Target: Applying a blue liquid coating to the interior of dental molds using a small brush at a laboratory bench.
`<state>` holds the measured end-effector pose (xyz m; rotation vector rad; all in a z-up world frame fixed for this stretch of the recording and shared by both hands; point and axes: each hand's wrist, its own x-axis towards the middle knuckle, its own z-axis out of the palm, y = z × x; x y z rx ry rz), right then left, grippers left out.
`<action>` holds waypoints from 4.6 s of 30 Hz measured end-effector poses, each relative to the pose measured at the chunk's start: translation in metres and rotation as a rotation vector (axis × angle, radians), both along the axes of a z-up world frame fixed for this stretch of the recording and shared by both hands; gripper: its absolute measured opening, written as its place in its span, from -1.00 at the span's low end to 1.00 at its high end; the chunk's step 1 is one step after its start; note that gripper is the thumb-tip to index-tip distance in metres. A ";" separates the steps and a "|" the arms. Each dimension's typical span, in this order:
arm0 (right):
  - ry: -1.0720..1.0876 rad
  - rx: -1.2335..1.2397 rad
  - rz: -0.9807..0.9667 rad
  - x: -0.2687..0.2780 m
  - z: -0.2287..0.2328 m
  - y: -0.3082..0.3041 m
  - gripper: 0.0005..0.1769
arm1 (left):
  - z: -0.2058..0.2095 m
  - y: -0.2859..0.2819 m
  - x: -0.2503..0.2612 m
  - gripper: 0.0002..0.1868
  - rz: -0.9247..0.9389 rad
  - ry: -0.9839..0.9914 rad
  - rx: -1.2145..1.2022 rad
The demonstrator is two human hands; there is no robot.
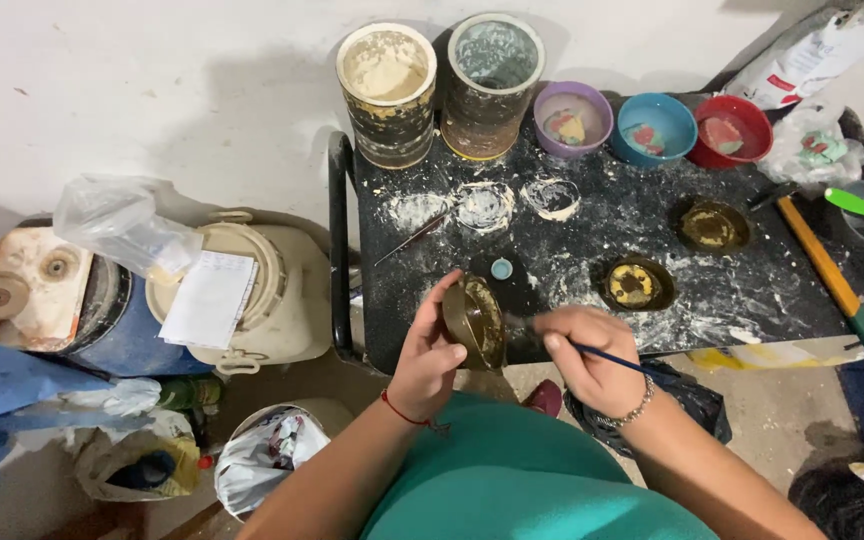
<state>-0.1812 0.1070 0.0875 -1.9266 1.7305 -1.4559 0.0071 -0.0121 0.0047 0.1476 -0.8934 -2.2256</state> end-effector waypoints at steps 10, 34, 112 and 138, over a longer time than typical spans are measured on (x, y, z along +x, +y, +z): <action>-0.192 0.117 -0.070 0.003 0.016 0.007 -0.72 | 0.004 -0.010 -0.006 0.05 0.037 0.013 -0.121; 0.480 0.562 -0.189 -0.254 -0.116 -0.047 -0.04 | 0.011 0.015 -0.065 -0.35 0.041 -1.131 -0.963; 0.566 0.530 1.211 0.655 -0.048 -0.081 -0.70 | -0.097 0.305 0.734 0.04 0.646 -1.615 0.235; 0.489 0.027 1.555 0.768 -0.191 -0.003 -0.50 | -0.145 0.349 0.611 -0.34 0.778 -1.755 0.177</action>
